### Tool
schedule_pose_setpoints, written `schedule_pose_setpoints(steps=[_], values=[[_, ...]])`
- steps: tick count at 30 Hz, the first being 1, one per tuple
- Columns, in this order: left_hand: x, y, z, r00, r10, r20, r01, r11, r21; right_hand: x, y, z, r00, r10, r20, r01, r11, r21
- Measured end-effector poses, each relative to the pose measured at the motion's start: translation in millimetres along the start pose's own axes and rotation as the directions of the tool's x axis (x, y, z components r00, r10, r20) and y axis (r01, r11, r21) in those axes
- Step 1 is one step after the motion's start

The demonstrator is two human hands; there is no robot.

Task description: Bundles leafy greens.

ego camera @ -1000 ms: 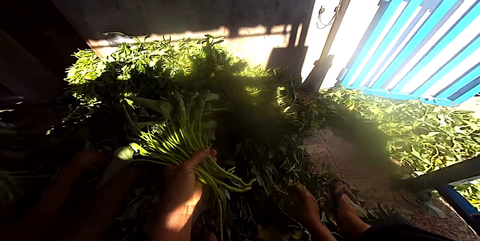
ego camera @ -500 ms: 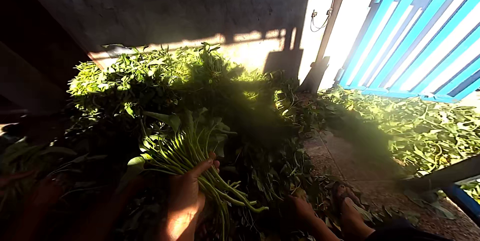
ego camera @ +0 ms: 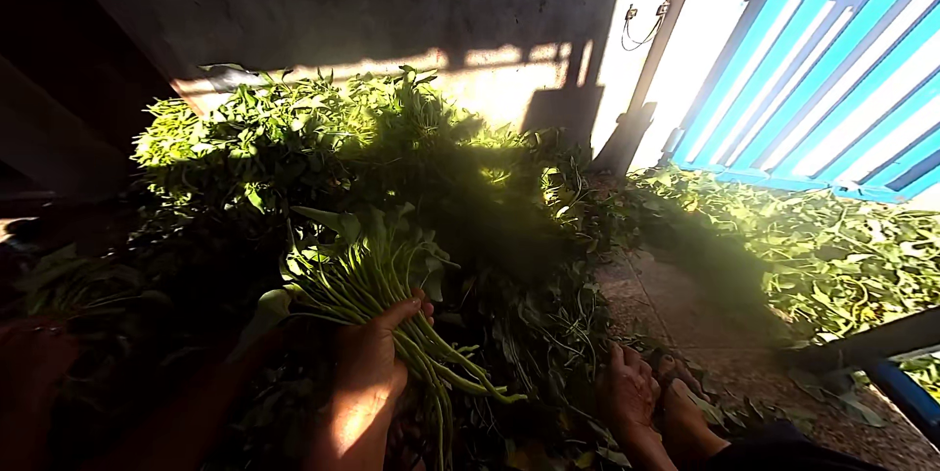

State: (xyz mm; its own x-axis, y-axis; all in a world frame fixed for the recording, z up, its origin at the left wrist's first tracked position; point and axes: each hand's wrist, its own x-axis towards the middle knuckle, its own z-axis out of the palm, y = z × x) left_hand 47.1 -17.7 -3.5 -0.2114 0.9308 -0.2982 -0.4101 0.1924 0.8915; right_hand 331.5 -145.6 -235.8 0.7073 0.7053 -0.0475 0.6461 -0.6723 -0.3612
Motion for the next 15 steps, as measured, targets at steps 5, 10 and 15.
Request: schedule_pose_setpoints(steps=[5, 10, 15], values=[[2.8, -7.6, -2.1, 0.999, 0.008, 0.043, -0.008, 1.000, 0.010, -14.9, -23.1, 52.9, 0.853, -0.181, 0.490, 0.268, 0.957, -0.113], [4.0, -7.1, -4.6, 0.999, -0.002, 0.041, 0.002, 1.000, -0.007, -10.1, -7.5, 87.3, 0.745, -0.140, 0.653, 0.357, 0.909, -0.213], [5.7, -9.0, -3.7, 0.999, -0.004, 0.037, 0.004, 1.000, -0.013, -9.0, -20.1, 83.3, 0.822, -0.365, 0.438, 0.498, 0.833, -0.240]])
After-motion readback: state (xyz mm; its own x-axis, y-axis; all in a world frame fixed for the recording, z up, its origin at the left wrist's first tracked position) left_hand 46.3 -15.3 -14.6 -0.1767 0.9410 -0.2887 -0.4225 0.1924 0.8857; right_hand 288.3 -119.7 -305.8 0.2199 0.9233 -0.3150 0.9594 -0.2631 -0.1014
